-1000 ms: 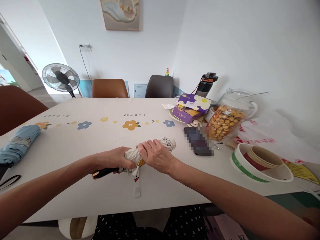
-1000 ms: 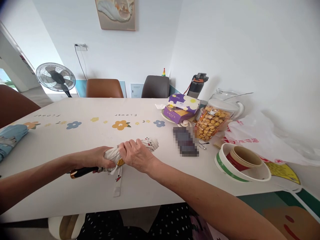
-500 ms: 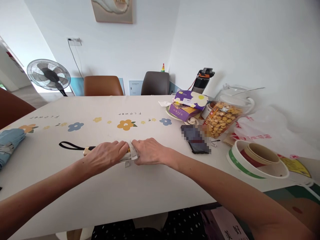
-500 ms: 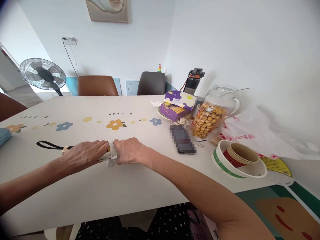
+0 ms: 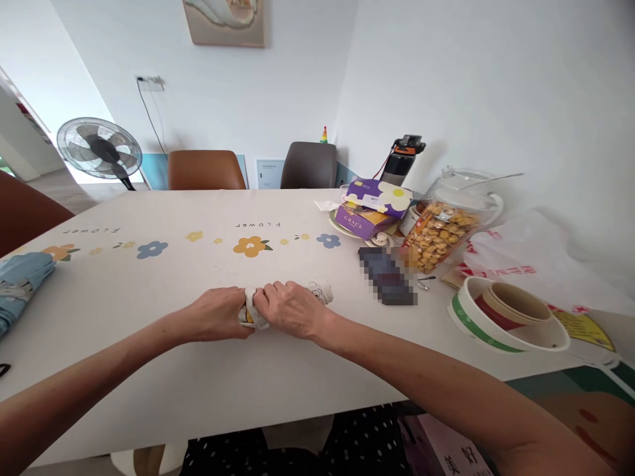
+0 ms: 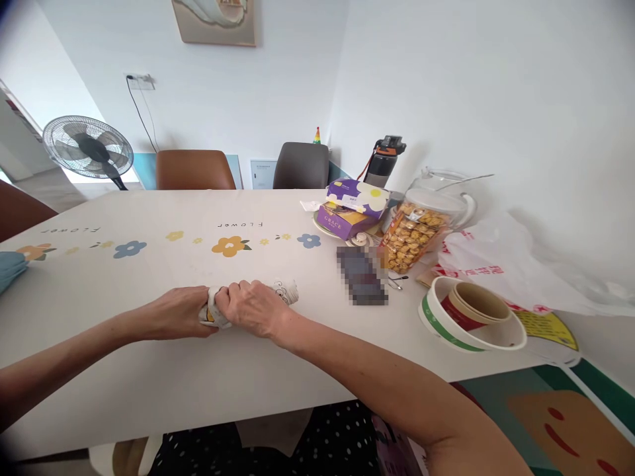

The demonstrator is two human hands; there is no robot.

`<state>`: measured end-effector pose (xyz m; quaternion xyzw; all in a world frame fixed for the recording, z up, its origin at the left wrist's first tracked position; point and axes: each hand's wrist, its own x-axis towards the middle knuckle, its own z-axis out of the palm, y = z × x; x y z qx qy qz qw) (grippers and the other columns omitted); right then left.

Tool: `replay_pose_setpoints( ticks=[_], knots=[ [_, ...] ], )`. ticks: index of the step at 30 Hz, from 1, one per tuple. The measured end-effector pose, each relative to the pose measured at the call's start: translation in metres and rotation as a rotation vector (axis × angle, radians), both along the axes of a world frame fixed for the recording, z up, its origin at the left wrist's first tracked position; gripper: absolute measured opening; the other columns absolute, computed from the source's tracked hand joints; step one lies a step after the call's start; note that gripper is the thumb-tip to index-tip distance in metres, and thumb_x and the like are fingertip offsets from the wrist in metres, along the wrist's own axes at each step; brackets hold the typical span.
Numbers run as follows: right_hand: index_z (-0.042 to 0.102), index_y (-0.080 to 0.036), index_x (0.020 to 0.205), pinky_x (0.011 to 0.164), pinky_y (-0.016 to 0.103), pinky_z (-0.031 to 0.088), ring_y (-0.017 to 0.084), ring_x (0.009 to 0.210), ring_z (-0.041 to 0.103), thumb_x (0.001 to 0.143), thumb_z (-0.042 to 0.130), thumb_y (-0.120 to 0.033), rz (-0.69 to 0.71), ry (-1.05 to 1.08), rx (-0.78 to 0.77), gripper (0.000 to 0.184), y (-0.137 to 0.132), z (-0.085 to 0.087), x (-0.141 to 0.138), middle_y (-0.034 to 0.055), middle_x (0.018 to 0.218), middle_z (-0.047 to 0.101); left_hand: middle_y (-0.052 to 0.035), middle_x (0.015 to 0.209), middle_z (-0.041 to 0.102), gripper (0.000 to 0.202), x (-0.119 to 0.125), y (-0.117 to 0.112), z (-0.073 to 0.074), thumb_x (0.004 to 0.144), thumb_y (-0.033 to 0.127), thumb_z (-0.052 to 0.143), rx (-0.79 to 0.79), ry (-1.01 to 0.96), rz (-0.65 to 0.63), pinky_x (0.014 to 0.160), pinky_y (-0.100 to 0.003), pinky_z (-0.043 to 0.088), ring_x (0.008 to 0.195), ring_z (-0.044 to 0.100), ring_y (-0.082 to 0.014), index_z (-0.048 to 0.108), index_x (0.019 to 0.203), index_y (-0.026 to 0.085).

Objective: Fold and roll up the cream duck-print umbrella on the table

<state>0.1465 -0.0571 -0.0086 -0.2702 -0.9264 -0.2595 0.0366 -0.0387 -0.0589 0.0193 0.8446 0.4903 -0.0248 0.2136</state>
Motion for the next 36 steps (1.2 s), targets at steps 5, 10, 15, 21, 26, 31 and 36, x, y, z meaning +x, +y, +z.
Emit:
replay_pose_setpoints(
  ticks=[5, 10, 15, 21, 26, 31, 36],
  knots=[
    [0.044, -0.006, 0.104, 0.045, 0.027, 0.033, 0.015, 0.06, 0.05, 0.083, 0.028, 0.001, 0.015, 0.056, 0.122, 0.027, -0.002, 0.0, 0.005, 0.0066, 0.075, 0.053, 0.0023, 0.066, 0.048, 0.024, -0.003, 0.005, 0.008, 0.062, 0.032, 0.056, -0.222, -0.124, 0.037, 0.045, -0.024, 0.024, 0.053, 0.034, -0.01, 0.035, 0.071, 0.021],
    [0.046, -0.007, 0.102, 0.046, 0.028, 0.033, 0.016, 0.061, 0.05, 0.082, 0.027, 0.002, -0.044, 0.073, 0.102, 0.029, -0.008, 0.005, 0.002, 0.0078, 0.076, 0.055, 0.0039, 0.061, 0.046, 0.017, -0.001, 0.0, 0.006, 0.062, 0.021, 0.049, 0.014, -0.021, 0.01, 0.045, -0.025, 0.023, 0.05, 0.035, -0.0101, 0.034, 0.071, 0.021],
    [0.05, -0.011, 0.092, 0.05, 0.03, 0.035, 0.019, 0.064, 0.055, 0.08, 0.041, -0.015, -0.195, 0.076, -0.256, 0.015, -0.013, 0.024, -0.006, 0.0104, 0.08, 0.06, 0.0024, 0.066, 0.049, 0.013, 0.001, -0.012, 0.005, 0.066, 0.015, 0.041, 0.377, 0.162, -0.106, 0.045, -0.026, 0.02, 0.051, 0.041, -0.0122, 0.035, 0.075, 0.022],
    [0.048, -0.016, 0.09, 0.051, 0.029, 0.035, 0.02, 0.06, 0.057, 0.066, 0.055, -0.034, -0.295, 0.08, -0.709, 0.031, -0.011, 0.048, -0.004, 0.0046, 0.071, 0.062, -0.0008, 0.066, 0.048, 0.007, -0.001, -0.022, 0.003, 0.075, 0.012, 0.039, 0.627, 0.259, -0.257, 0.045, -0.028, 0.018, 0.054, 0.043, -0.0135, 0.037, 0.075, 0.02],
    [0.045, -0.02, 0.092, 0.048, 0.027, 0.034, 0.017, 0.056, 0.055, 0.063, 0.058, -0.037, -0.27, 0.133, -0.879, 0.037, -0.007, 0.048, 0.001, -0.0001, 0.07, 0.061, -0.0016, 0.066, 0.048, 0.017, -0.004, -0.021, -0.006, 0.075, 0.002, 0.036, 0.81, 0.257, -0.332, 0.047, -0.028, 0.021, 0.058, 0.045, -0.0141, 0.04, 0.077, 0.018],
    [0.045, -0.015, 0.093, 0.048, 0.029, 0.033, 0.019, 0.06, 0.056, 0.072, 0.049, -0.022, -0.225, 0.096, -0.538, 0.022, -0.016, 0.022, -0.002, 0.0063, 0.077, 0.061, -0.0014, 0.069, 0.054, 0.008, 0.0, -0.024, -0.009, 0.07, 0.015, 0.045, 0.55, 0.248, -0.194, 0.046, -0.027, 0.022, 0.06, 0.05, -0.0156, 0.04, 0.075, 0.019],
    [0.047, -0.012, 0.092, 0.047, 0.029, 0.034, 0.019, 0.062, 0.054, 0.077, 0.036, -0.003, -0.167, 0.053, -0.213, 0.021, -0.025, 0.002, -0.001, 0.0092, 0.08, 0.057, 0.0012, 0.068, 0.056, 0.015, 0.003, -0.021, 0.0, 0.063, 0.025, 0.049, 0.266, 0.218, -0.129, 0.046, -0.025, 0.025, 0.056, 0.05, -0.0146, 0.039, 0.073, 0.021]
  ],
)
